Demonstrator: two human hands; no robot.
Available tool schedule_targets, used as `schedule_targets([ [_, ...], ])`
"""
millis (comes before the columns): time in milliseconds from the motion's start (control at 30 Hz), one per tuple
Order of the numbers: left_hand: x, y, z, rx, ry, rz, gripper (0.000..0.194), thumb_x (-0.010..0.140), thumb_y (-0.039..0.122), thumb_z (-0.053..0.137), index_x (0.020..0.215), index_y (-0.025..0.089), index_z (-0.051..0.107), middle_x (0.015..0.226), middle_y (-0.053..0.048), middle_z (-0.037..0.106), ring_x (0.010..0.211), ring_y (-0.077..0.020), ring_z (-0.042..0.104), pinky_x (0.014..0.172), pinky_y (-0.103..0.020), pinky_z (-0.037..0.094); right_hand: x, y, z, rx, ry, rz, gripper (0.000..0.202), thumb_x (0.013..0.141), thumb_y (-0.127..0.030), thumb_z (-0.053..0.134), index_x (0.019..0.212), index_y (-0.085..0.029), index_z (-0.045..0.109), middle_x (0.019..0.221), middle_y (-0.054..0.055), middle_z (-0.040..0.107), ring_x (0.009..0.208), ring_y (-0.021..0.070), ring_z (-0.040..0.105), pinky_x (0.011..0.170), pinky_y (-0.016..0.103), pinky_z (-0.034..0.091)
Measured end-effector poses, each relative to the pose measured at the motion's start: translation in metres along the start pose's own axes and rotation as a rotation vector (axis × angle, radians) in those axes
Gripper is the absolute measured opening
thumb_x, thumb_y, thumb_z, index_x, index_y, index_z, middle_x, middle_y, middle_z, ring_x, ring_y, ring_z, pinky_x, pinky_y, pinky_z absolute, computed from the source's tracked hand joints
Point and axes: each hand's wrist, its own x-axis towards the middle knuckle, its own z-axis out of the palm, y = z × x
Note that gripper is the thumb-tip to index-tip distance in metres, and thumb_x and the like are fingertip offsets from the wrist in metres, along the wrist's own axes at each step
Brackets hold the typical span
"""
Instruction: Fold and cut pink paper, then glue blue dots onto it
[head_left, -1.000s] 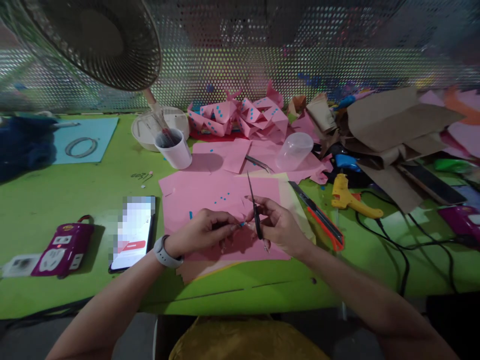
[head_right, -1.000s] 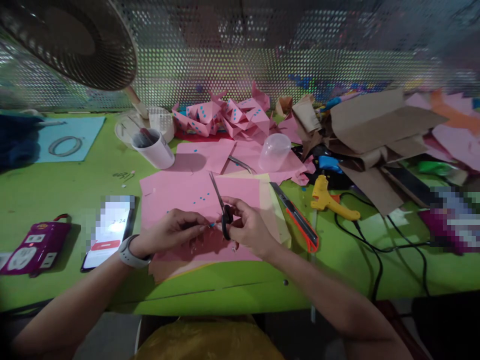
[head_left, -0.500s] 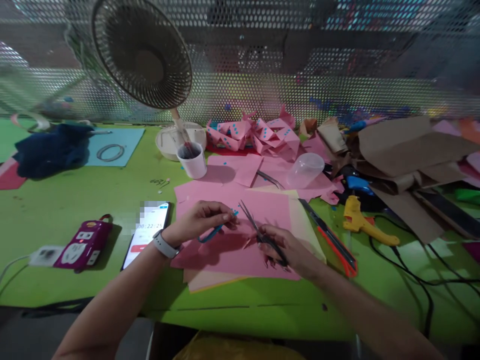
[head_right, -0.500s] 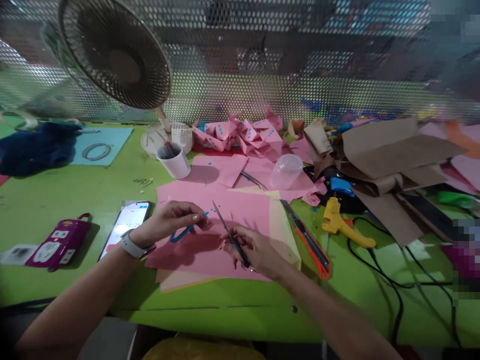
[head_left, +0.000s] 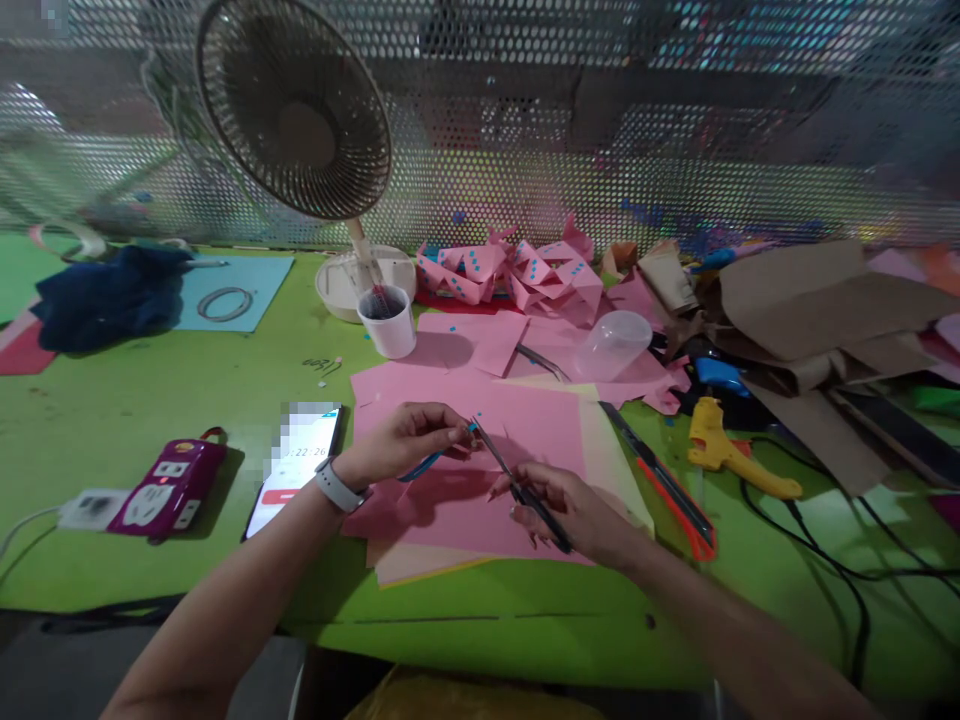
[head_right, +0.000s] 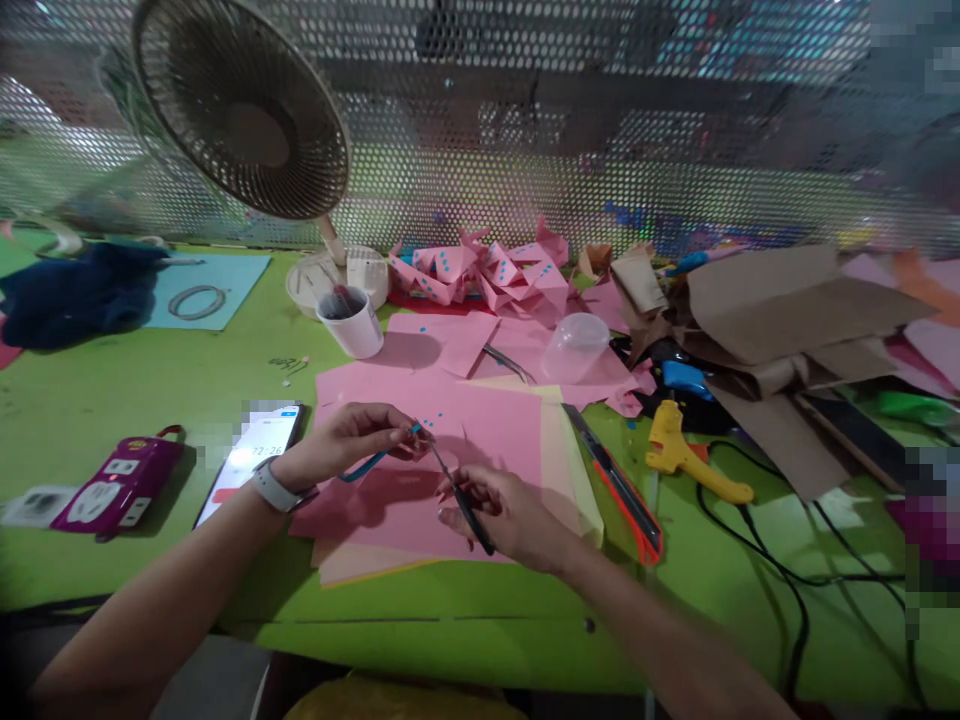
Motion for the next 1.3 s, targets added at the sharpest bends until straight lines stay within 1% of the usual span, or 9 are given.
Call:
schedule_targets([
  [100, 0.0003, -0.0006, 0.0001, -0.001, -0.002, 0.000, 0.027, 0.085, 0.035, 0.068, 0.093, 0.009, 0.067, 0.091, -0.012, 0.074, 0.086, -0.0181, 0.070, 0.086, -0.037, 0.056, -0.0002, 0.0031, 0.0012, -0.005, 0.018, 0.017, 0.044, 0.067, -0.043, 0.081, 0.097, -0.018, 0.061, 0.077, -0.001, 0.052, 0.062, 0.0093, 0.046, 0.054, 0.022, 0.041],
  [233, 0.0000, -0.0006, -0.0002, -0.015, -0.010, 0.020, 0.024, 0.085, 0.032, 0.068, 0.093, 0.009, 0.067, 0.088, -0.011, 0.074, 0.085, -0.0174, 0.070, 0.085, -0.035, 0.056, -0.0007, 0.0072, 0.0022, -0.015, 0.027, -0.013, 0.043, 0.067, -0.041, 0.081, 0.097, -0.017, 0.062, 0.076, -0.002, 0.051, 0.066, 0.0104, 0.046, 0.054, 0.021, 0.039],
  [433, -0.0009, 0.0022, -0.0007, 0.007, -0.002, 0.032, 0.021, 0.086, 0.029, 0.068, 0.091, 0.009, 0.068, 0.088, -0.011, 0.074, 0.083, -0.0166, 0.070, 0.081, -0.031, 0.057, -0.0020, 0.0066, 0.0032, -0.002, 0.005, -0.035, 0.040, 0.070, -0.040, 0.080, 0.098, -0.017, 0.064, 0.072, -0.004, 0.048, 0.061, 0.0083, 0.041, 0.054, 0.020, 0.036],
  [733, -0.0009, 0.0060, 0.0001, 0.039, 0.004, 0.057, 0.023, 0.085, 0.032, 0.068, 0.088, 0.009, 0.069, 0.087, -0.012, 0.073, 0.081, -0.0179, 0.070, 0.079, -0.032, 0.057, -0.0019, 0.0067, 0.0048, 0.035, 0.027, -0.029, 0.044, 0.066, -0.042, 0.083, 0.099, -0.017, 0.067, 0.074, -0.002, 0.054, 0.063, 0.0088, 0.045, 0.055, 0.021, 0.039],
  [867, -0.0007, 0.0066, 0.0007, 0.025, 0.000, 0.066, 0.022, 0.085, 0.031, 0.069, 0.088, 0.009, 0.069, 0.086, -0.012, 0.073, 0.081, -0.0176, 0.070, 0.078, -0.031, 0.057, -0.0022, 0.0053, 0.0048, 0.038, 0.040, -0.022, 0.044, 0.064, -0.041, 0.084, 0.098, -0.017, 0.068, 0.077, 0.000, 0.057, 0.069, 0.0107, 0.050, 0.059, 0.021, 0.042],
  [1000, -0.0005, 0.0066, 0.0011, -0.004, 0.012, 0.058, 0.022, 0.084, 0.031, 0.070, 0.087, 0.009, 0.068, 0.086, -0.012, 0.074, 0.081, -0.0183, 0.070, 0.079, -0.033, 0.057, -0.0018, 0.0048, 0.0055, 0.050, 0.042, -0.031, 0.045, 0.064, -0.043, 0.084, 0.098, -0.018, 0.069, 0.080, 0.001, 0.061, 0.071, 0.0116, 0.054, 0.063, 0.022, 0.046],
  [1167, -0.0004, 0.0062, 0.0000, 0.001, 0.008, 0.042, 0.024, 0.084, 0.032, 0.070, 0.088, 0.009, 0.068, 0.086, -0.012, 0.074, 0.081, -0.0185, 0.071, 0.081, -0.034, 0.058, -0.0006, 0.0068, 0.0062, 0.059, 0.049, -0.040, 0.045, 0.064, -0.044, 0.084, 0.098, -0.018, 0.069, 0.083, 0.002, 0.063, 0.071, 0.0118, 0.055, 0.063, 0.022, 0.047],
  [1233, -0.0004, 0.0061, -0.0008, 0.022, 0.013, 0.014, 0.026, 0.084, 0.035, 0.069, 0.088, 0.009, 0.067, 0.086, -0.012, 0.074, 0.082, -0.0185, 0.071, 0.077, -0.033, 0.058, 0.0002, 0.0085, 0.0059, 0.063, 0.050, -0.048, 0.045, 0.065, -0.044, 0.083, 0.098, -0.018, 0.069, 0.080, 0.001, 0.063, 0.070, 0.0119, 0.056, 0.062, 0.023, 0.048],
  [1300, -0.0005, 0.0064, -0.0014, 0.060, 0.025, -0.026, 0.028, 0.085, 0.038, 0.068, 0.088, 0.010, 0.065, 0.088, -0.012, 0.074, 0.080, -0.0183, 0.071, 0.069, -0.029, 0.058, 0.0009, 0.0102, 0.0052, 0.057, 0.055, -0.060, 0.043, 0.066, -0.044, 0.082, 0.097, -0.018, 0.069, 0.079, 0.001, 0.062, 0.071, 0.0122, 0.056, 0.063, 0.023, 0.048],
])
